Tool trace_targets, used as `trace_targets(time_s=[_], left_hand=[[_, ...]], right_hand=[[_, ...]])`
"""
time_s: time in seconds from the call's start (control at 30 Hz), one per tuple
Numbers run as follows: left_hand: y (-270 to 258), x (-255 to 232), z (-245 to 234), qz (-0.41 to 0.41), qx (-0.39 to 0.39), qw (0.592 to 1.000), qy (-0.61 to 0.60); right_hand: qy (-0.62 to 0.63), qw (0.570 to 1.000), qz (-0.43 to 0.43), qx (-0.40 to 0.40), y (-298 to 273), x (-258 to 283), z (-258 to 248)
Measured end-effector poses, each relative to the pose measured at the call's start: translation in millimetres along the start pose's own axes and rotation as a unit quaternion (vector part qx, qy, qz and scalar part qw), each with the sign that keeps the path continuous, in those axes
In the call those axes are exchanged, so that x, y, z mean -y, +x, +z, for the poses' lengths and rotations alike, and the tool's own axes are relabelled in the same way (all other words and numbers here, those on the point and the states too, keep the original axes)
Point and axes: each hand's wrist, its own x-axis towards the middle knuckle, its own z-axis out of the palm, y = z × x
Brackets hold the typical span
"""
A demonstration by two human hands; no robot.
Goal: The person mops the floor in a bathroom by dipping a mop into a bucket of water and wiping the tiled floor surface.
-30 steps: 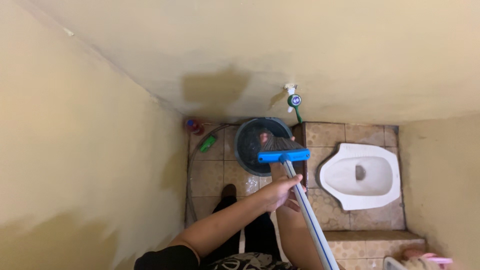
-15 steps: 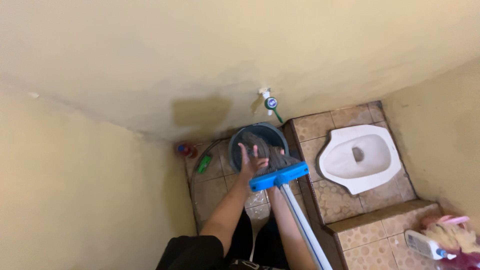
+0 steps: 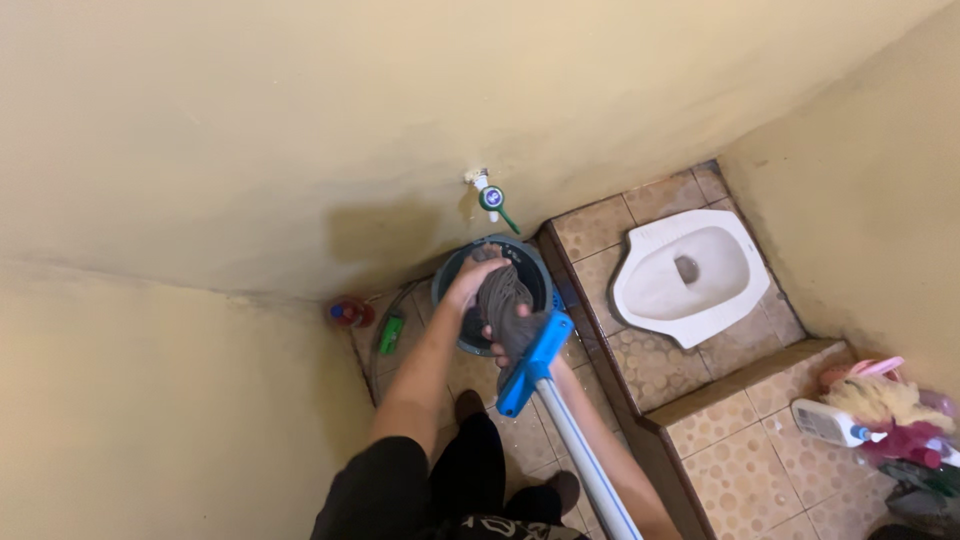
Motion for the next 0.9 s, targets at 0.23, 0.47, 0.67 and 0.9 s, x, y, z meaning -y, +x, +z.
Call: trace_targets(time_s=[0.23,0.47,0.67,0.9], left_hand=[[28,-34,28,0.092,-0.001,0.867,0.490],[23,-44,52,0.112,-0.010,0.763,0.637],[23,-39,55,0.075,-0.027,0.741,0.667],[32,-31,34,0.082,-0.014,0.799,0.596]], right_hand=[[-0.393,0.787,-0.114,-0.462,35,18,-28],[-0.486,0.676,-0.093,-0.545,49,14,9],[-0.517,0.667,-0.134,-0.519,49,13,13],[-0.543,0.692,-0.196,-0.433,30,8,21]])
